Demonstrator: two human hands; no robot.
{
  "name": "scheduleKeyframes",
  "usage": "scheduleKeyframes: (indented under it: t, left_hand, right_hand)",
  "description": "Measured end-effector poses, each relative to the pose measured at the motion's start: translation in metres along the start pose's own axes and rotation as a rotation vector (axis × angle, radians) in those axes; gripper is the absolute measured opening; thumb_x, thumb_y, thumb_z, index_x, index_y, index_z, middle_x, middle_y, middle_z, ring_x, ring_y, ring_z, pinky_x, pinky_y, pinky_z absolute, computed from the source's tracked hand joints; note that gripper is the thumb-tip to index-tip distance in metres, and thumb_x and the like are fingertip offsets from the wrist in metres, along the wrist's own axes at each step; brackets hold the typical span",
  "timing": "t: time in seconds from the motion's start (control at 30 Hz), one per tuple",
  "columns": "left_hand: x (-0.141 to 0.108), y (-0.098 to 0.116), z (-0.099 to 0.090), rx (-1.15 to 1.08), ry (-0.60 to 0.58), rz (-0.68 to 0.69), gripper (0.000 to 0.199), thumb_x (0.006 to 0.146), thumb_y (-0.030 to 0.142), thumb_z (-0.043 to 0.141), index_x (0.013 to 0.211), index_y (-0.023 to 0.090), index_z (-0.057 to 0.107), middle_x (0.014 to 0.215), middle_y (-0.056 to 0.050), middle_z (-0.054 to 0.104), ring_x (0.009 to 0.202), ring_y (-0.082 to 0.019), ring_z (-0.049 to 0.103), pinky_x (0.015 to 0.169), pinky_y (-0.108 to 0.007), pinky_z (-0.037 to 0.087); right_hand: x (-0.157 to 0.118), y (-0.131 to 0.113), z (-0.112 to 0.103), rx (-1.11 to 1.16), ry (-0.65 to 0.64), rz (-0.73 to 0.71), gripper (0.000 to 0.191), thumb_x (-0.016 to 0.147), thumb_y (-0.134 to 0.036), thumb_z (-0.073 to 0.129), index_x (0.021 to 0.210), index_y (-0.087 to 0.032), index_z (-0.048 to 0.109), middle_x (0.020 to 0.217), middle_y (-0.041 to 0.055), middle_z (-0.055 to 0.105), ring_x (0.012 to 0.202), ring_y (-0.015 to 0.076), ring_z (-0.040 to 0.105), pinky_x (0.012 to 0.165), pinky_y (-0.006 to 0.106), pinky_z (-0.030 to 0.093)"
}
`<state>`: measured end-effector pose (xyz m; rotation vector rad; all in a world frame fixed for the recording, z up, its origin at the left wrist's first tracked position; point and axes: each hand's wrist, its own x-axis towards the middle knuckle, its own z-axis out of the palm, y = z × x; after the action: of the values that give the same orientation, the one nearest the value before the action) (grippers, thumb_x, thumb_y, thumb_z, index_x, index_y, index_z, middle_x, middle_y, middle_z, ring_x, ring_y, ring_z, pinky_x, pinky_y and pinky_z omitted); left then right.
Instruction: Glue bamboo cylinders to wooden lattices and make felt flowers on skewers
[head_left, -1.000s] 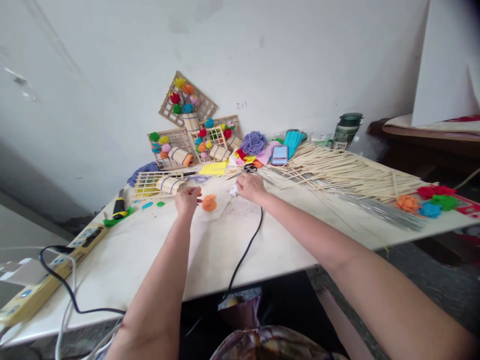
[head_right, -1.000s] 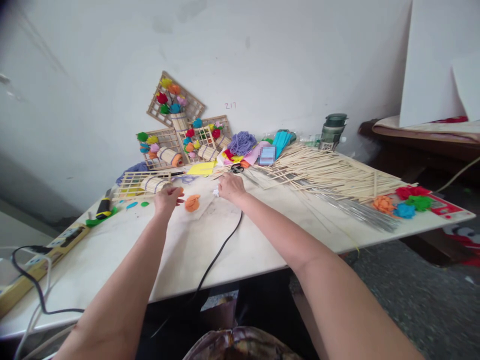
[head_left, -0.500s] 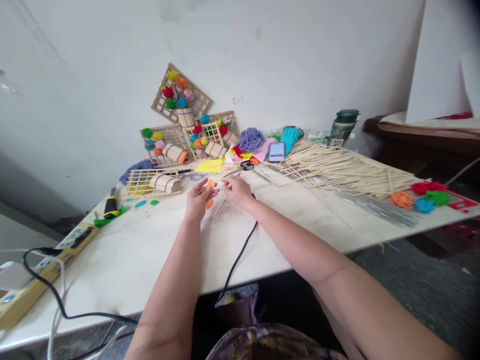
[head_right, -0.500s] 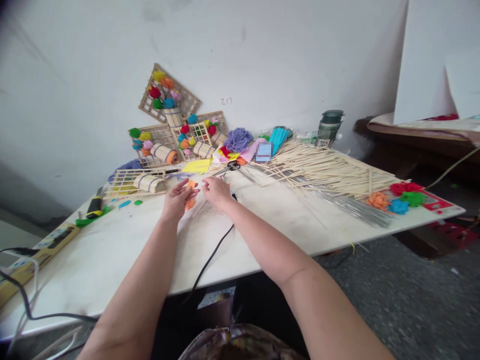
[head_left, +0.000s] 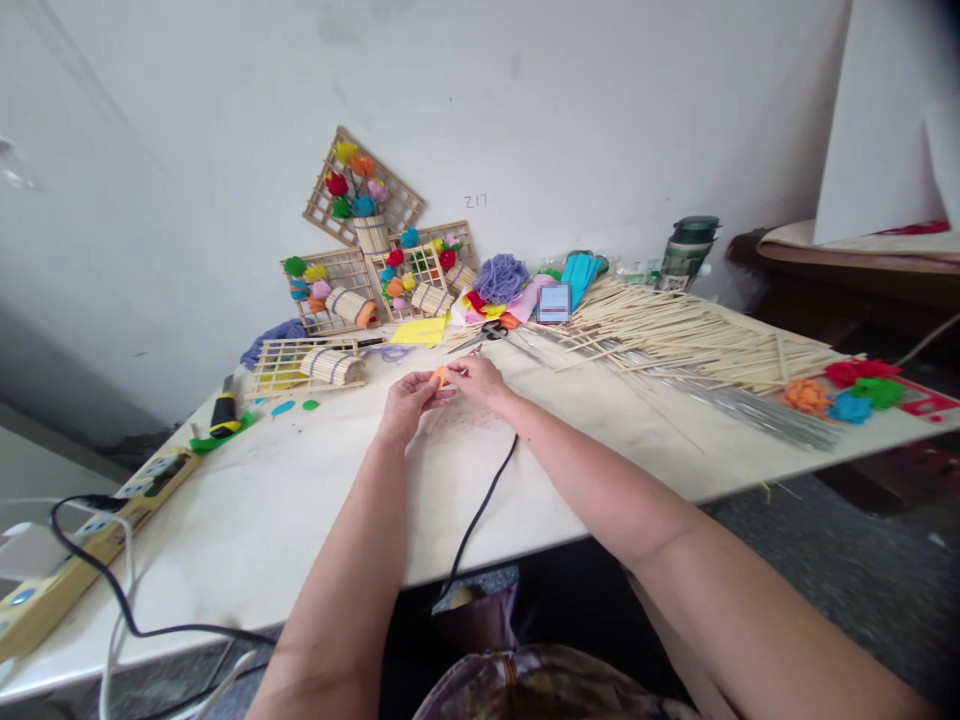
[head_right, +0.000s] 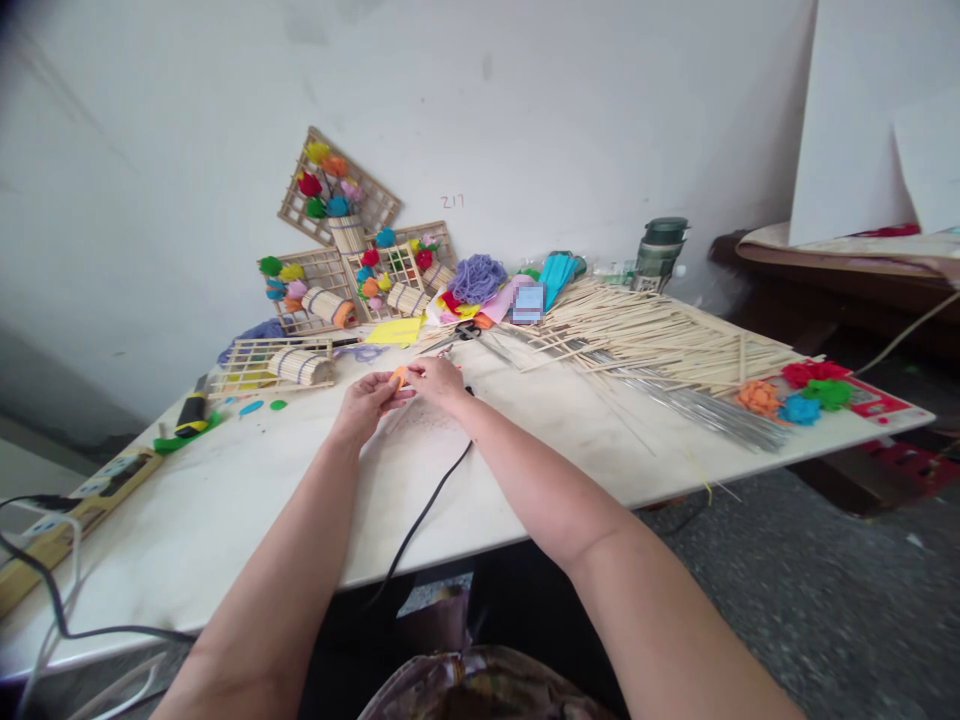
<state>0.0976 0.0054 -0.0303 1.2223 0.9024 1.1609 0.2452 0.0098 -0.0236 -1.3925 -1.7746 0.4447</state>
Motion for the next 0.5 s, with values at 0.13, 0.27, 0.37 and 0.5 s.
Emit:
scheduleKeyframes:
  t: [0.13,0.27,0.37,0.5]
  left_hand:
    - [-0.001,0.0,0.0,0.133,-0.007,-0.001,0.033,0.063,0.037,0.074,0.076,0.013,0.056,0.076,-0.007,0.07,0.064,-0.015,0.066,0.055,-0.021,0.049]
    - [0.002,0.002,-0.012,0.432,0.226,0.079,0.035,0.067,0.048,0.065,0.076,0.015,0.061,0.076,-0.008,0.07,0.066,-0.017,0.064,0.052,-0.024,0.043]
    - [0.008,0.003,-0.027,0.767,0.501,0.117,0.031,0.069,0.047,0.061,0.077,0.017,0.068,0.081,-0.007,0.07,0.083,-0.023,0.063,0.068,-0.03,0.045]
    - [0.015,0.0,-0.044,0.934,0.545,0.198,0.025,0.07,0.043,0.058,0.075,0.022,0.071,0.097,-0.005,0.07,0.101,-0.024,0.056,0.087,-0.035,0.041]
  right_hand:
    - [0.0,0.0,0.001,0.009,0.07,0.017,0.023,0.079,-0.031,0.055,0.071,-0.016,0.071,0.066,0.0008,0.067,0.062,0.0121,0.056,0.055,0.022,0.036]
    - [0.004,0.007,0.006,0.104,0.134,0.03,0.021,0.078,-0.03,0.055,0.07,-0.017,0.07,0.062,-0.0005,0.065,0.059,0.0116,0.057,0.055,0.021,0.038]
    - [0.008,0.014,0.01,0.227,0.127,0.082,0.02,0.077,-0.03,0.056,0.069,-0.017,0.069,0.059,-0.0012,0.065,0.054,0.0108,0.058,0.055,0.02,0.041]
    - [0.009,0.016,0.011,0.349,0.117,0.11,0.016,0.074,-0.026,0.057,0.067,-0.017,0.067,0.06,-0.001,0.065,0.05,0.0097,0.059,0.053,0.019,0.044]
